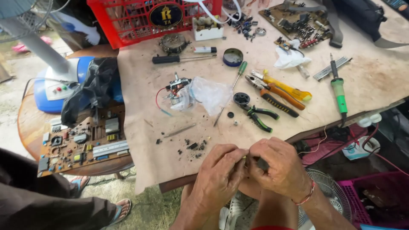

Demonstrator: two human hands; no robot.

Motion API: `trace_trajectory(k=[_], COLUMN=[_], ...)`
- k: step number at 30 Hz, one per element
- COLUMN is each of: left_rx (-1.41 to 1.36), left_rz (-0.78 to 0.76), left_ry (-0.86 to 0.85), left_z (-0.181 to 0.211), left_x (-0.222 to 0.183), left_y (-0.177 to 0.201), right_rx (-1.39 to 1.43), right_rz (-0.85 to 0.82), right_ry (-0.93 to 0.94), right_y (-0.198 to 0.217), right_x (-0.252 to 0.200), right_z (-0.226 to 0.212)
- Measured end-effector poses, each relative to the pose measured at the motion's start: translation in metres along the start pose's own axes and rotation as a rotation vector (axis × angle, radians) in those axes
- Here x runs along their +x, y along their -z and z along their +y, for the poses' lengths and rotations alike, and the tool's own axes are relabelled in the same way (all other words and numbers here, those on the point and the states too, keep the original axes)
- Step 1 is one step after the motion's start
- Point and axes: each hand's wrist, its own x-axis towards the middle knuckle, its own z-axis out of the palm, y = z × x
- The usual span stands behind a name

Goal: Disassembling and inspecting a small electric motor component on a workbench using pliers and hands.

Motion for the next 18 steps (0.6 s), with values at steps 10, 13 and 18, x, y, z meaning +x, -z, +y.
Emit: trace_trajectory(k=[10, 13, 18], left_rx=[-0.094, -0.052, 0.082], left_rz=[0.012, 0.039, -0.047], left_ry=[0.256, 0.295, 0.150], left_z=[0.000, 0.002, -0.001], left_x=[0.006, 0.007, 0.007], left_y=[-0.025, -0.030, -0.030], right_rx=[-0.249, -0.206, -0.185], right_rz=[0.089, 0.115, 0.085], right_ry=[0.121, 0.131, 0.127], right_y=[0.002, 0.003, -0.002], right_x=[-0.015, -0.016, -0.018], right_z=[0.009, 0.013, 0.022])
